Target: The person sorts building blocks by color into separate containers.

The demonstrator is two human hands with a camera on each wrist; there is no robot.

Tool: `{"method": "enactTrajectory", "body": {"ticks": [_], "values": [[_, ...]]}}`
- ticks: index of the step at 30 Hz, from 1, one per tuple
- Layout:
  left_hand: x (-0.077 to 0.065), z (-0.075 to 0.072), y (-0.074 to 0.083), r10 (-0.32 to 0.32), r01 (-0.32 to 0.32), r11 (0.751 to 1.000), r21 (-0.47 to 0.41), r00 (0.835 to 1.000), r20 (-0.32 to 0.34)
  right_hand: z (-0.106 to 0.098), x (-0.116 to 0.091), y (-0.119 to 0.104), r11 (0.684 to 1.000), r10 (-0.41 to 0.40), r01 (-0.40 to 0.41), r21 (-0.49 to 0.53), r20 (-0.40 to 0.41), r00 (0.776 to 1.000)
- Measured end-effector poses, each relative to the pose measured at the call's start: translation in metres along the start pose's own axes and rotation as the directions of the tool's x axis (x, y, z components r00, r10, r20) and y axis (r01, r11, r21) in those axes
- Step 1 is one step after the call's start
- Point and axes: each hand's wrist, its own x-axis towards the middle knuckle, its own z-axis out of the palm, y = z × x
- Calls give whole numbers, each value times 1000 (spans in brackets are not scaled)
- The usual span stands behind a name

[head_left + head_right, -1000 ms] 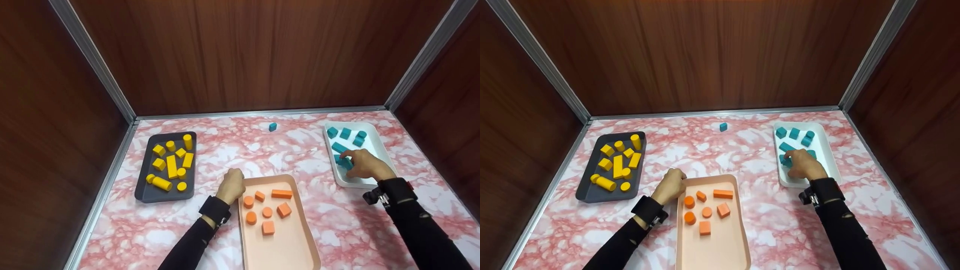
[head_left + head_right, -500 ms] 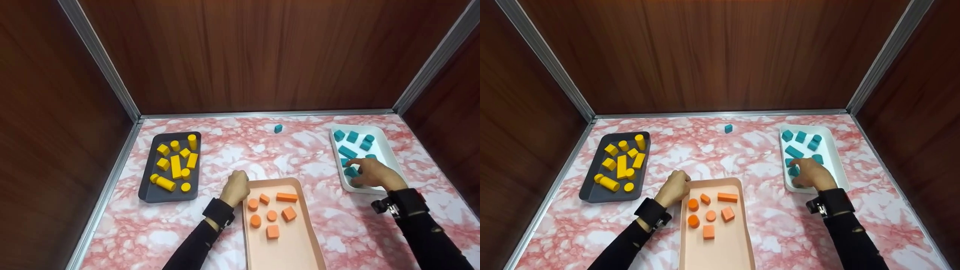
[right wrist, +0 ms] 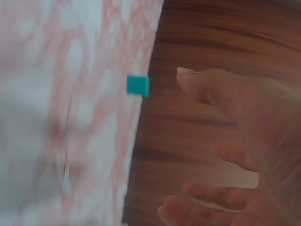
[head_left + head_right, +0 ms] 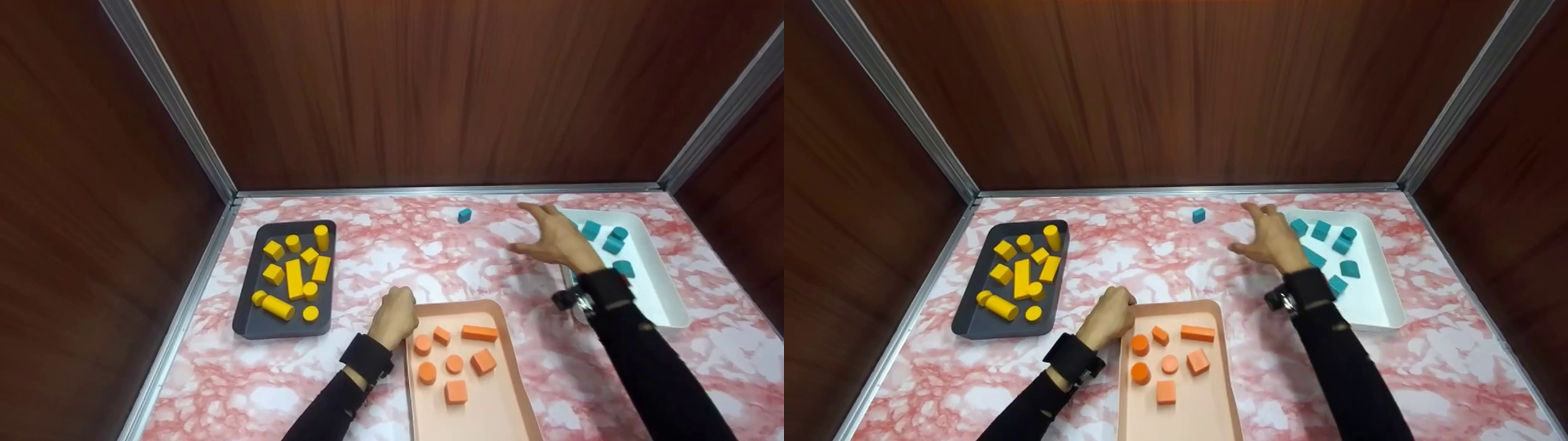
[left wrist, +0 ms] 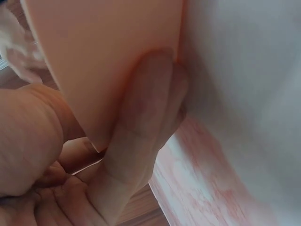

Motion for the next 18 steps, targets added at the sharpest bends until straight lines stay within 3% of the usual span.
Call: {"method": "enactTrajectory", "body": {"ticks": [8, 13, 18], "values": [[1, 3, 6, -18, 18, 1000, 6, 1000, -11, 48, 80, -18, 1000, -13, 13, 8, 28, 1000], [2, 4, 7, -37, 37, 999, 27, 999, -9, 72, 112, -18, 1000, -6, 7, -13, 85, 996], [3, 3, 4, -60, 60, 998, 30, 998, -8, 92, 134, -18, 998, -68, 69, -3, 97, 993]]}}
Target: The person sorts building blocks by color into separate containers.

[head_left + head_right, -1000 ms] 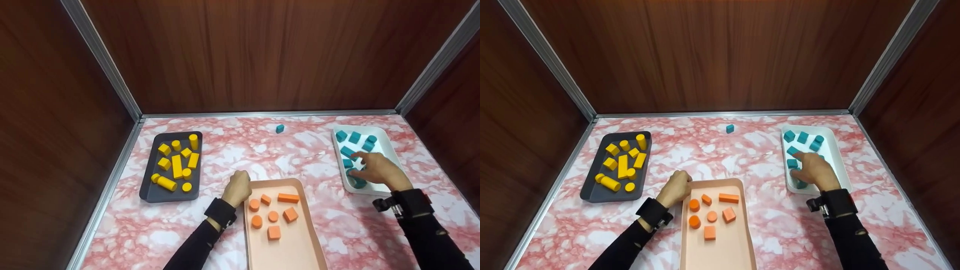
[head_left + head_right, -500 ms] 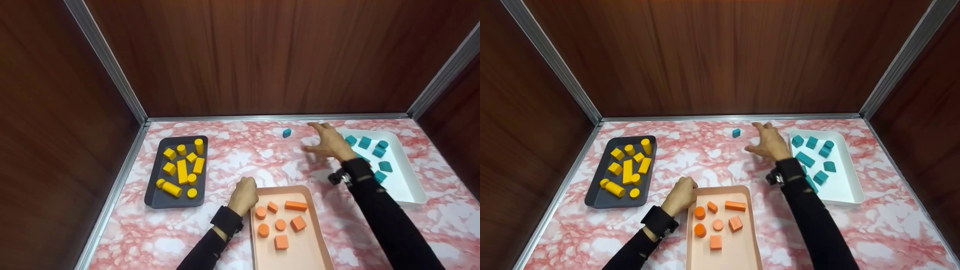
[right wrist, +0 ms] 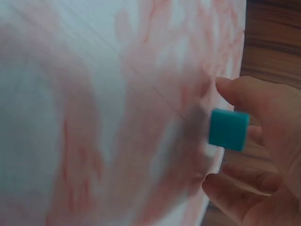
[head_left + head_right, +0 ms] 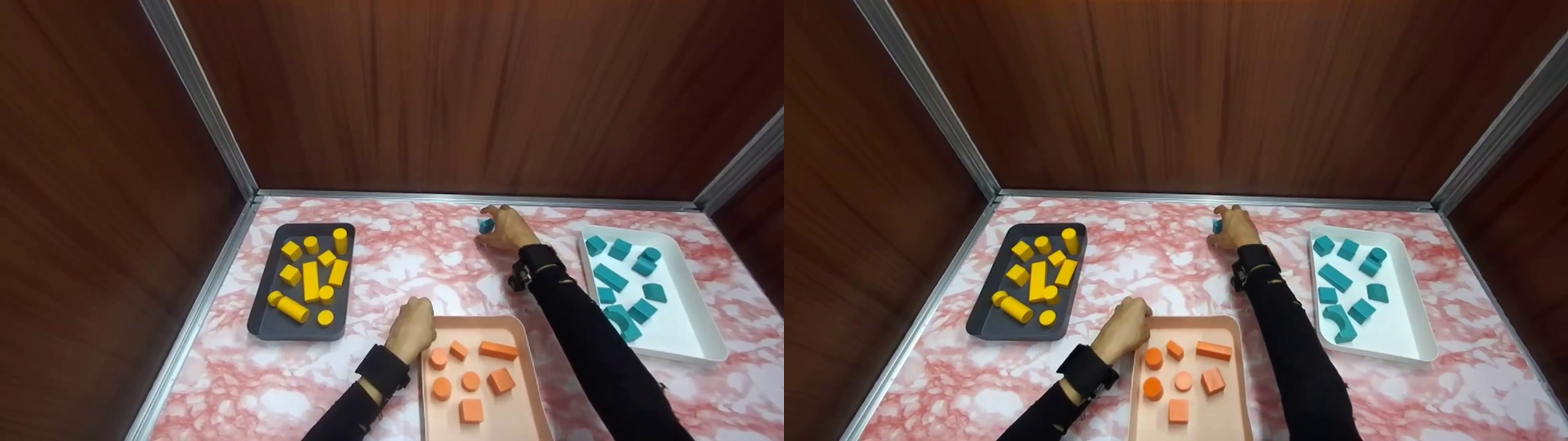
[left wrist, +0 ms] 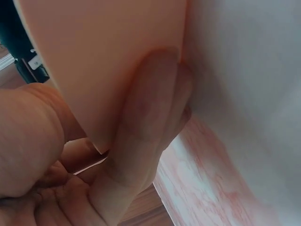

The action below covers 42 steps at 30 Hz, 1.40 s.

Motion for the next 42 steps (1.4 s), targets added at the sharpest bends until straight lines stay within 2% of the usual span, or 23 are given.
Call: {"method": "enactTrajectory", "body": {"ticks": [8, 13, 18, 24, 27, 30, 35, 39, 42], "values": [[-4, 2, 10, 48, -48, 999, 9, 999, -16, 0, -6, 9, 996, -90, 92, 11, -128, 988], [-4, 2, 14, 43, -43, 999, 6, 999, -8, -6, -13, 9, 991, -130, 133, 17, -136, 982], [-3, 3, 13, 52, -52, 999, 4, 999, -10, -25, -25, 1, 988, -137, 145, 47, -136, 981], [-2, 2, 8, 69, -69, 998, 0, 996, -50, -61, -47, -6, 973, -208, 223, 55, -197, 958], [-2, 1, 6, 62, -62, 998, -8, 996, -57, -85, -66, -4, 973, -208, 227, 53, -238, 949], [-2, 0, 4, 56, -57, 998, -9, 996, -63, -109, -92, 5, 985, -152, 169, 46, -254, 955], [-3, 0, 3, 57, -58, 998, -7, 997, -60, -141, -144, 31, 999, -21, 29, 31, -232, 972], [-4, -1, 2, 51, -52, 999, -15, 998, -48, -155, -184, 57, 999, 42, -44, -5, -222, 974], [-5, -3, 1, 48, -49, 998, -27, 998, -36, -156, -210, 77, 997, 50, -60, -42, -213, 976]]}}
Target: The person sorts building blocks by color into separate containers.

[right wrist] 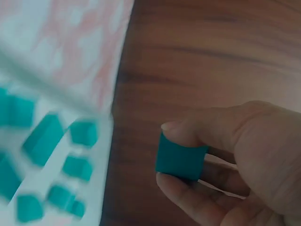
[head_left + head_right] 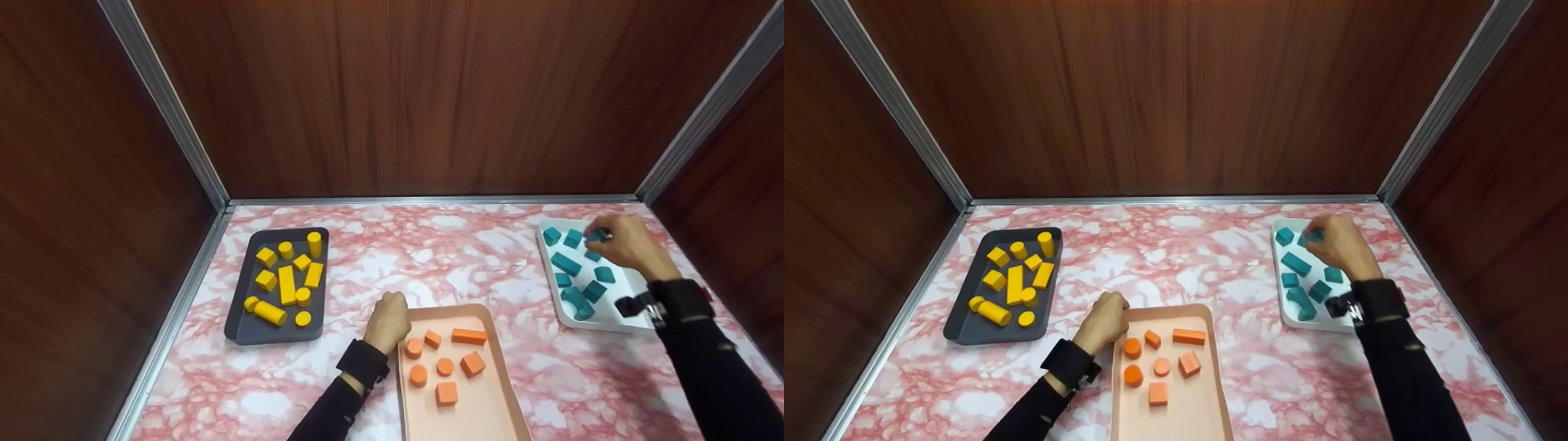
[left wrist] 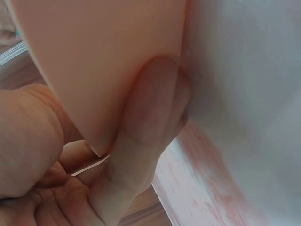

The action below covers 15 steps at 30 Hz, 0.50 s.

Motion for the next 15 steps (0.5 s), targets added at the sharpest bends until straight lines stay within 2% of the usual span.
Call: {"method": "enactTrajectory", "body": {"ticks": [6, 11, 15], "values": [[-3, -2, -5, 11, -11, 1000, 11, 1000, -17, 11, -35, 32, 999, 46, -44, -22, 103, 994], [-4, 0, -5, 49, -48, 999, 23, 998, -50, 26, -57, 50, 991, 132, -134, -6, 220, 967], [-4, 1, -2, 57, -57, 998, 9, 998, -40, 38, -70, 61, 984, 176, -180, -8, 255, 951]]}}
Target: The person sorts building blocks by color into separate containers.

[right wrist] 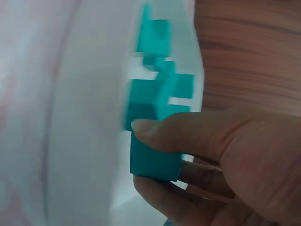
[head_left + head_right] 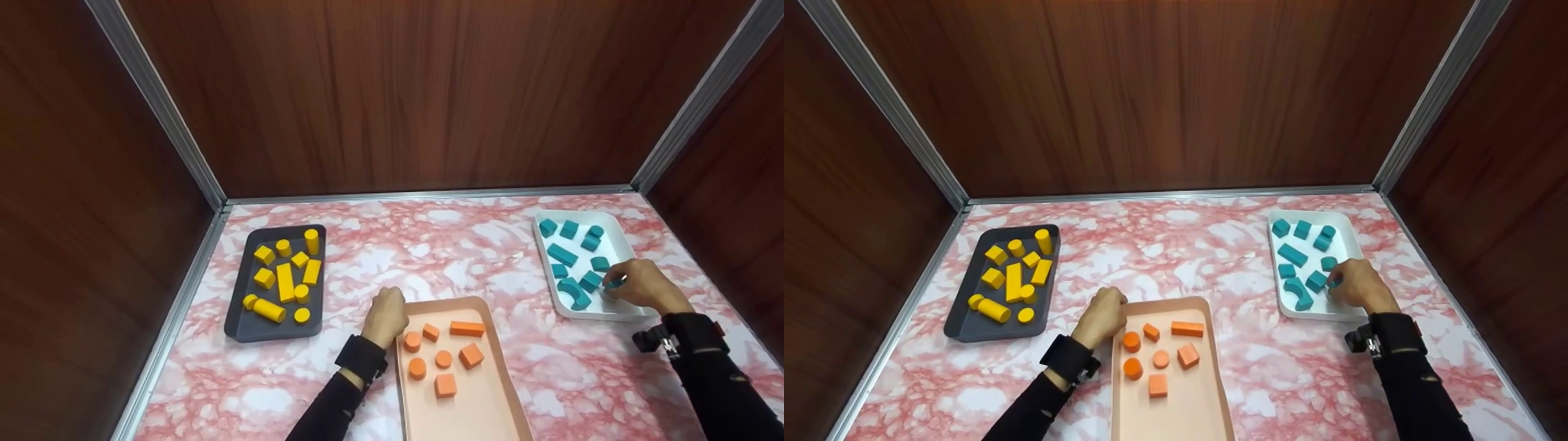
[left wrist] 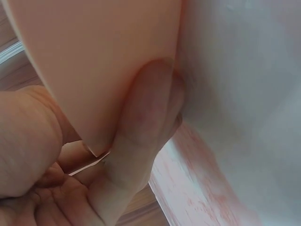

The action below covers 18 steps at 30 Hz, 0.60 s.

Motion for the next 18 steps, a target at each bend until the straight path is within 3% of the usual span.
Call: {"method": "enactTrajectory", "body": {"ticks": [9, 14, 18], "values": [[5, 1, 2, -14, 14, 1000, 16, 1000, 13, 13, -2, 6, 999, 45, -45, 4, 33, 998], [7, 1, 3, -15, 15, 1000, 8, 1000, 11, 18, -6, 8, 999, 38, -38, 20, -1, 999], [10, -1, 2, -25, 25, 1000, -8, 999, 46, 18, -8, 6, 999, 32, -32, 16, -9, 999]]}}
